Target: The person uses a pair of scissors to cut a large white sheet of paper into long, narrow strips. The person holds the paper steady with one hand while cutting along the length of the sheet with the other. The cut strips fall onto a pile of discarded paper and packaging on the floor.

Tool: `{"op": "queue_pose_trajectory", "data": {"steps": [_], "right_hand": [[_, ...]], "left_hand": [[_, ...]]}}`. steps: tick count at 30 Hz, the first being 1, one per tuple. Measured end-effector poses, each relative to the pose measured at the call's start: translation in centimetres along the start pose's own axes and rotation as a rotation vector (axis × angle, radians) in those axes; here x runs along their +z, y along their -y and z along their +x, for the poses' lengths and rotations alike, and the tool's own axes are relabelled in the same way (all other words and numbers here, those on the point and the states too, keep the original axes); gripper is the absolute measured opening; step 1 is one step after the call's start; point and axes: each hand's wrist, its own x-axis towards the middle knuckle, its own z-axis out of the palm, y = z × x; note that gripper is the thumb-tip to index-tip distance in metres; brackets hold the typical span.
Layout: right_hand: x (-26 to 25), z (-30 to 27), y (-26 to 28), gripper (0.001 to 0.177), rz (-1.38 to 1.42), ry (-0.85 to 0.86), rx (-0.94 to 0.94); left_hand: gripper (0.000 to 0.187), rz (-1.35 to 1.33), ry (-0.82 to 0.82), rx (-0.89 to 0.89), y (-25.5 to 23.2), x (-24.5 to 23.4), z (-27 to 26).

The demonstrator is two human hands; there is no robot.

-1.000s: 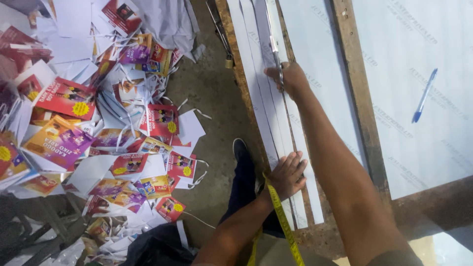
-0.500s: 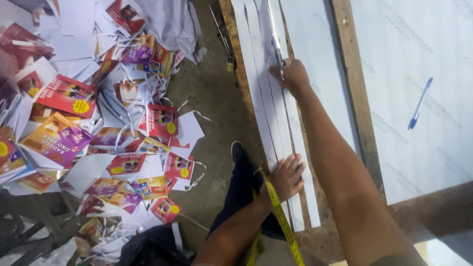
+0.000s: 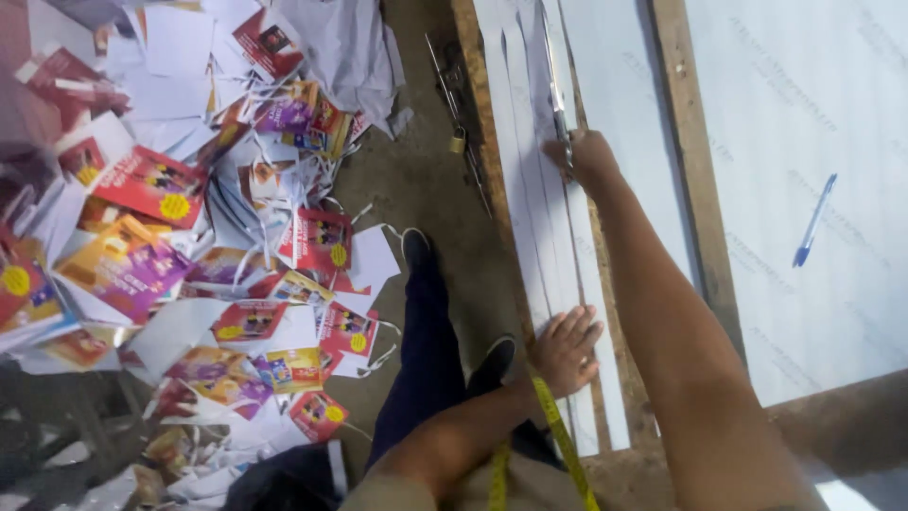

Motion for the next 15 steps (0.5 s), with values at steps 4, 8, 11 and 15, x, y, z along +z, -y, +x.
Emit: {"op": "queue_pose_trajectory", "data": {"steps": [4,8,11,15], "right_hand": [[-1.2,1.5,-0.9,0.026,0.138,0.108,0.073],[0.4,1.5,-1.4,0.067,0.659,0.224,0.708],[-1.2,2.5,-0.7,0.069,0.568,0.284,0.676],[-2.0,2.8,-0.1,0.074,0.711,0.308,0.957]], "left_hand": [[0.065,-0.243,0.24,-0.143,1.9,-3.9,3.2],[0.044,-0.712,0.701,-0.46,8.3,-6.1,4.4],[0.032,-0.759,0.614,-0.64,17.1,-4.2,5.6],[0.008,-0.463,0.182,-0.687,22.5,-14.2,16.2]]}}
